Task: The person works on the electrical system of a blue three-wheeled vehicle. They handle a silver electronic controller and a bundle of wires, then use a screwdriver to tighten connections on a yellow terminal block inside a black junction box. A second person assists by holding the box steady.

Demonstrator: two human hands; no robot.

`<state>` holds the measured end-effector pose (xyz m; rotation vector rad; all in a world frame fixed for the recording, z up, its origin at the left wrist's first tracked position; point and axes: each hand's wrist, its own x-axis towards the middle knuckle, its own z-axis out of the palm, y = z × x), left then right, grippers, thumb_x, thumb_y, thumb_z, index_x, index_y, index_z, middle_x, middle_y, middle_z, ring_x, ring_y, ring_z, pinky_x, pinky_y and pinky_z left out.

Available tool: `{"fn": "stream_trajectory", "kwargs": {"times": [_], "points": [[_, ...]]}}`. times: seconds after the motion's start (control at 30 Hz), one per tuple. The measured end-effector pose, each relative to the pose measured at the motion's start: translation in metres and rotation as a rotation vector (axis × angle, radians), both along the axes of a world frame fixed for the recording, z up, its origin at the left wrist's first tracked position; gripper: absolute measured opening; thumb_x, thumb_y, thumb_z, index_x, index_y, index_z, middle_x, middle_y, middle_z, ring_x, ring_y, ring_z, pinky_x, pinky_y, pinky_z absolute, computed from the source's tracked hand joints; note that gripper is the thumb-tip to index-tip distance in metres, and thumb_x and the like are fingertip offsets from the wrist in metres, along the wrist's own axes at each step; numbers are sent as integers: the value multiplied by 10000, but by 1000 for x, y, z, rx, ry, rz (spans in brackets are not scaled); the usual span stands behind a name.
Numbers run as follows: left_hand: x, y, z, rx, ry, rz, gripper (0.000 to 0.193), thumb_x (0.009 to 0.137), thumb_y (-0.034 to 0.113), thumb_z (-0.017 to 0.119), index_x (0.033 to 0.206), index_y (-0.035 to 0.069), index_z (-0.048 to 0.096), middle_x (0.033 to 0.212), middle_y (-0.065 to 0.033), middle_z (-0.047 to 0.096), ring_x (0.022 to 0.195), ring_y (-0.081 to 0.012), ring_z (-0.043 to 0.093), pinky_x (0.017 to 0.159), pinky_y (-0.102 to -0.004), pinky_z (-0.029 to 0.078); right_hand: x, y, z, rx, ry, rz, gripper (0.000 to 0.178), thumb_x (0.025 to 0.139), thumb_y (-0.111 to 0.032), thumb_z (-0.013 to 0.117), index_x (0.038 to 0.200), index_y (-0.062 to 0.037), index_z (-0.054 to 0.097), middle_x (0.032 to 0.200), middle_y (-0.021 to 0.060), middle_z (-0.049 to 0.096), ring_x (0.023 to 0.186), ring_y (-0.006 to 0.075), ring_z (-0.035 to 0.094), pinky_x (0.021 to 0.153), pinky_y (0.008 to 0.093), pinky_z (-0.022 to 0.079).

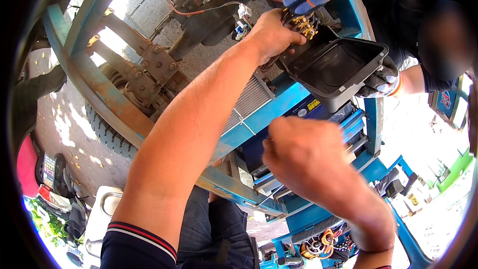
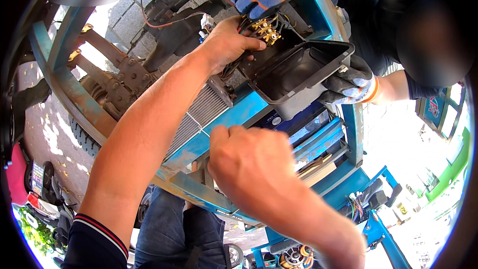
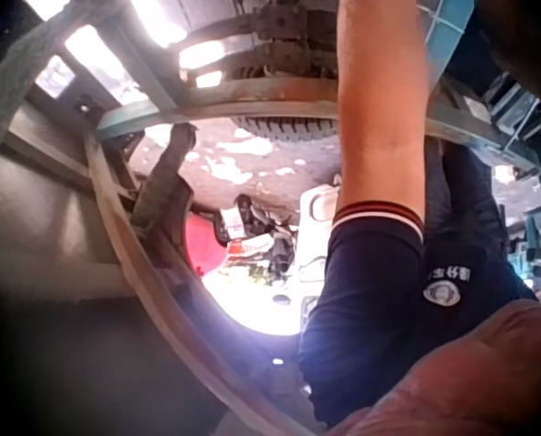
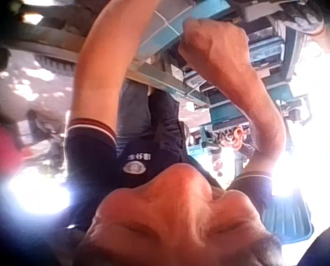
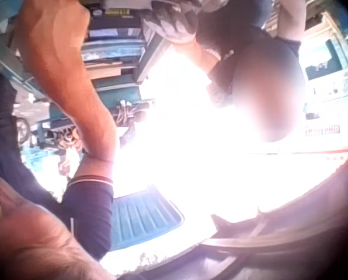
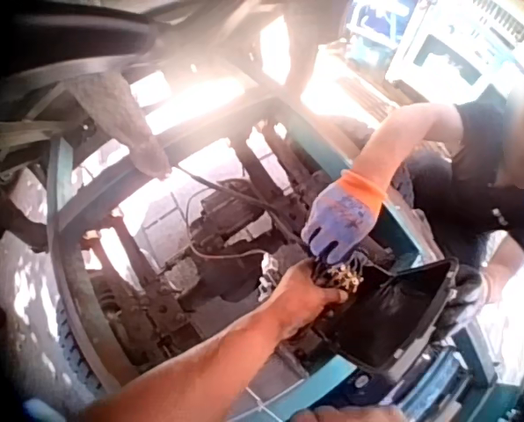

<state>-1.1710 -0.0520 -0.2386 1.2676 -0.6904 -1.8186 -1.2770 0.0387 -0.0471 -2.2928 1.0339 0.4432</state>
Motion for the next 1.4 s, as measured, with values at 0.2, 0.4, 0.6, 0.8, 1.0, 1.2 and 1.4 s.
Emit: {"fn": "stream_trajectory", "kwargs": {"times": [0.2, 0.4, 0.6, 0.8, 1.0, 1.2, 1.4], "points": [[0, 0, -4, -3, -48, -2, 434, 831, 46, 819, 1220, -7, 635, 1032, -51, 708, 875, -131, 681, 653, -274, 585, -14, 41, -74, -72, 94, -182, 143, 812, -101, 666, 825, 16, 586, 749, 191, 677, 641, 360, 715, 546, 438, 564], [-3, 1, -3, 0, -43, 6, 440, 839, 37, 810, 1231, -18, 618, 1030, -59, 713, 873, -129, 678, 640, -274, 579, -17, 41, -80, -53, 164, -201, 253, 899, -230, 717, 841, -3, 623, 765, 174, 691, 649, 372, 699, 568, 439, 556], [15, 7, 8, 47, -107, -10, 468, 832, 72, 824, 1241, -13, 612, 1046, -68, 698, 910, -137, 669, 694, -283, 584, 1, -50, 3, -249, -342, -316, 79, 891, -72, 752, 897, -12, 700, 736, 47, 631, 635, 67, 582, 579, 261, 464], [4, 1, 3, 26, -61, -13, 510, 838, 51, 817, 1298, 1, 603, 1013, -70, 688, 877, -143, 672, 675, -285, 585, 8, -184, -26, -192, 340, 14, 184, 891, -117, 702, 1017, 7, 753, 854, 117, 752, 793, 213, 719, 709, 333, 565], [-4, -1, -6, 30, 3, -5, 491, 837, 18, 809, 1288, 5, 615, 1072, -94, 708, 898, -159, 679, 676, -295, 585, 1, -201, -98, -153, 471, 74, 245, 843, -157, 772, 962, 56, 757, 876, 255, 725, 851, 359, 732, 814, 431, 560], [4, 1, -9, 54, -10, 11, 516, 803, -7, 825, 1275, -8, 616, 1106, -107, 717, 958, -177, 693, 700, -306, 589, -1, -201, -110, -90, 429, 28, 238, 840, -153, 744, 883, 82, 744, 820, 264, 701, 796, 378, 710, 782, 424, 550], [-1, 0, -10, 22, -81, 30, 533, 783, -46, 817, 1278, -16, 620, 1115, -107, 720, 984, -184, 697, 771, -310, 597, -13, -204, -118, -16, 352, -75, 240, 788, -151, 693, 817, 87, 714, 712, 232, 666, 687, 333, 682, 683, 407, 532]]}}
